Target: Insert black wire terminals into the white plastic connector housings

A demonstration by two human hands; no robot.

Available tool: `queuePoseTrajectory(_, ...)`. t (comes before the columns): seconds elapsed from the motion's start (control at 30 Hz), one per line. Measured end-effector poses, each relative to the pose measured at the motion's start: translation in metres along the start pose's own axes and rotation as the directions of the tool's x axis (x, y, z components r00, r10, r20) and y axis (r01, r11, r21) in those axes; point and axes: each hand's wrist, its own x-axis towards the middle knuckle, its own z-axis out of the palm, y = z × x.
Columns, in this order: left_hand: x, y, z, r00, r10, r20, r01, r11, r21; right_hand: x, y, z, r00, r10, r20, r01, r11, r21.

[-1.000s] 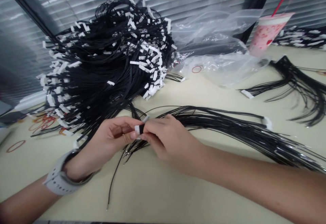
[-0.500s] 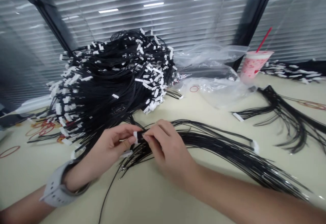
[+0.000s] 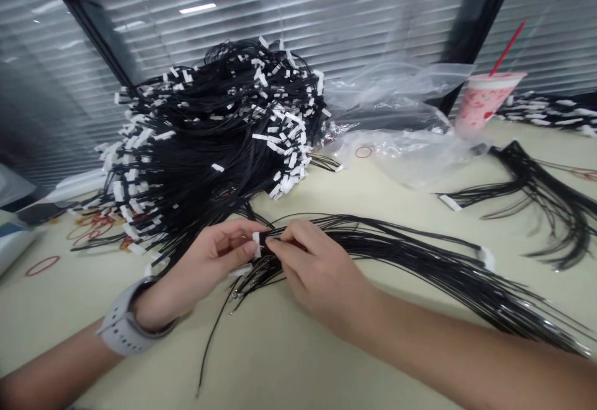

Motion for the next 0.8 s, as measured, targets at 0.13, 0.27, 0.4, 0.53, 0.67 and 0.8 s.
queuePoseTrajectory(0.13, -0.0013, 0.0006, -0.0019, 1.0, -0.001, -0.009, 0.001, 1.0, 0.004, 0.0009, 0.0007, 0.001, 1.0, 0.024, -0.009, -0.024, 1.0, -0.017)
queuePoseTrajectory(0.27, -0.0017, 0.0004, -0.0016, 1.0, -0.008, 0.004, 0.008, 1.0, 0.012, 0.0025, -0.0017, 0.0009, 0.995, 0.097, 0.038, -0.097, 0.995, 0.01)
queuePoseTrajectory(0.4, -0.0027, 0.0001, -0.0007, 1.0, -0.005, 0.013, 0.004, 0.998, 0.067, 0.0021, -0.0036, -0.0003, 0.975, 0.209, 0.071, -0.215, 0.973, 0.089)
queuePoseTrajectory(0.53, -0.0043, 0.0005, 0.0009, 0.999, 0.034, 0.033, -0.036, 0.998, 0.053, 0.001, -0.0026, -0.0009, 0.984, 0.172, 0.045, -0.177, 0.973, 0.151)
queuePoseTrajectory(0.67, -0.0044, 0.0005, 0.0022, 0.997, -0.002, 0.081, 0.005, 0.999, -0.04, 0.0016, -0.0014, -0.0024, 0.986, 0.163, 0.042, -0.168, 0.965, 0.201)
queuePoseTrajectory(0.8, -0.0031, -0.0017, -0.0012, 0.997, -0.023, 0.073, 0.034, 0.989, -0.144, 0.0025, -0.003, -0.0047, 0.986, 0.162, 0.031, -0.165, 0.96, 0.226)
